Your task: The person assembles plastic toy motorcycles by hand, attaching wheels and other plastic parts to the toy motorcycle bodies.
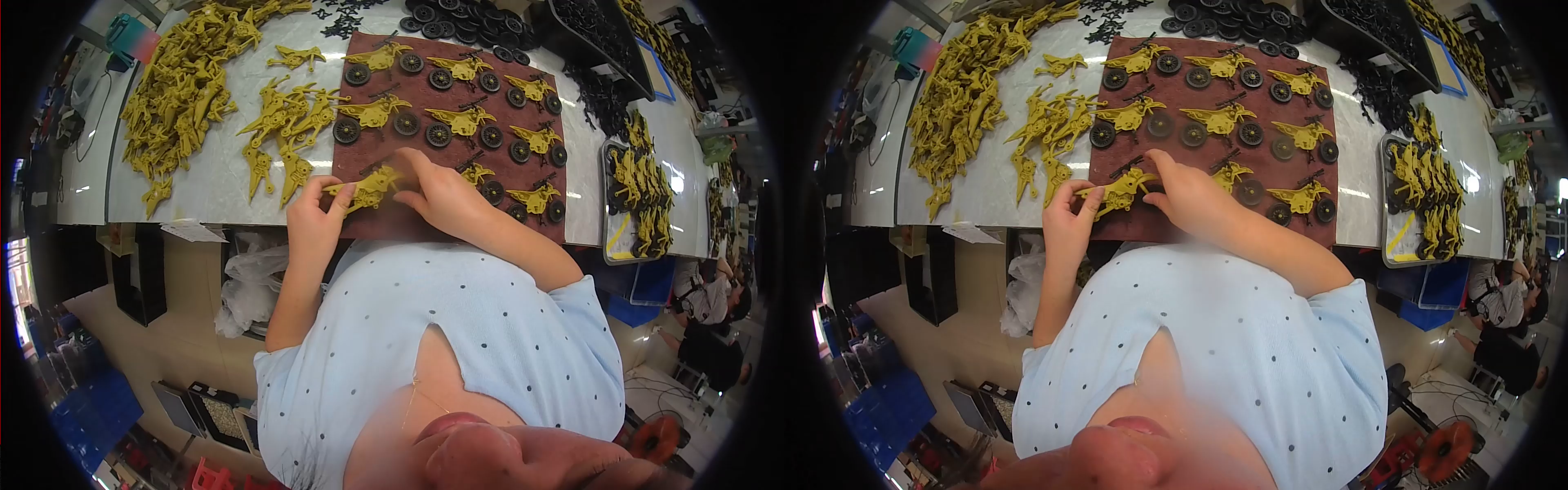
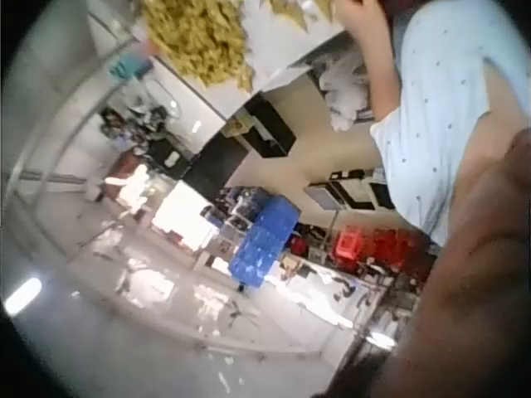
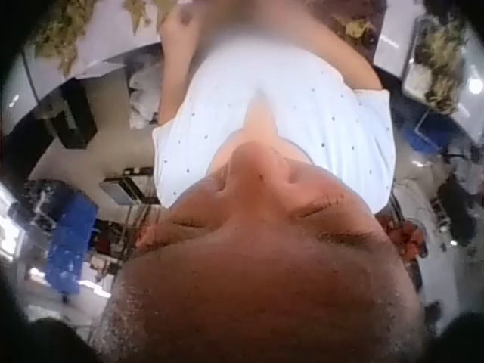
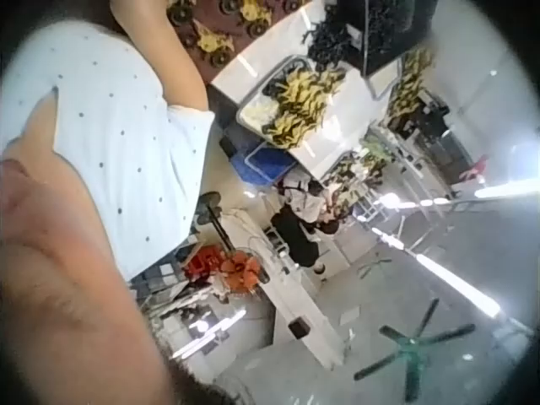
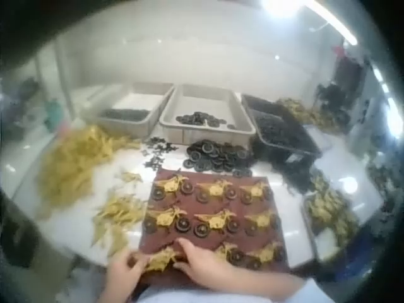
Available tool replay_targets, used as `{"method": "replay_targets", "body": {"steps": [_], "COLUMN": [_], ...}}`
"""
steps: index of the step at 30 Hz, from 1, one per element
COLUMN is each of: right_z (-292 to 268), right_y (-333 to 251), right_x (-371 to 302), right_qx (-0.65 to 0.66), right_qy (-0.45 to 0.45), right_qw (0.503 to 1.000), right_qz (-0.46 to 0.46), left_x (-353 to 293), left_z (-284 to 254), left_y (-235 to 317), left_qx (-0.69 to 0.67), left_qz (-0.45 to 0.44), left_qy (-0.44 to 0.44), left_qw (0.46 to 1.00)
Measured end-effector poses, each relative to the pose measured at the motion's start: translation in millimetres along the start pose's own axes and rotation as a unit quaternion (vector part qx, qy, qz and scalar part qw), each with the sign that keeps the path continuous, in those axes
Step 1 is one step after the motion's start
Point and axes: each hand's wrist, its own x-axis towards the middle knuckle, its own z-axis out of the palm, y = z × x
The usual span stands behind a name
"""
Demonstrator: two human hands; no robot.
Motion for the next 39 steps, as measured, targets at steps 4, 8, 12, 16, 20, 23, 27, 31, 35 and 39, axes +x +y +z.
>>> {"method": "replay_targets", "body": {"steps": [4, 8, 12, 16, 20, 23, 27, 31, 35, 39], "right_z": [0, -1, 0, -10, -18, -22, -29, -33, -33, -32], "right_y": [-3, -5, -1, -2, 9, 15, 14, 14, 15, 14], "right_x": [4, 5, 2, -4, -12, -17, -21, -24, -25, -24], "right_qx": [-0.019, -0.003, -0.041, -0.029, -0.031, -0.025, -0.023, -0.032, -0.02, -0.015], "right_qy": [0.004, 0.006, 0.072, 0.087, 0.09, 0.093, 0.11, 0.118, 0.101, 0.085], "right_qw": [1.0, 1.0, 0.995, 0.996, 0.995, 0.995, 0.993, 0.991, 0.993, 0.994], "right_qz": [0.002, 0.006, -0.05, -0.019, 0.006, 0.027, 0.042, 0.047, 0.06, 0.063], "left_x": [4, 27, 62, 84, 85, 85, 86, 89, 92, 93], "left_z": [-7, -15, -15, -26, -34, -30, -30, -31, -31, -26], "left_y": [4, -4, 18, 24, 22, 10, 0, -6, -9, 3], "left_qx": [0.128, 0.183, 0.249, 0.35, 0.404, 0.421, 0.421, 0.421, 0.379, 0.377], "left_qz": [0.109, 0.157, 0.282, 0.281, 0.2, 0.173, 0.146, 0.161, 0.188, 0.232], "left_qy": [0.065, 0.134, 0.083, 0.083, 0.074, 0.074, 0.114, 0.136, 0.152, 0.159], "left_qw": [0.984, 0.961, 0.923, 0.89, 0.89, 0.888, 0.888, 0.882, 0.893, 0.883]}}
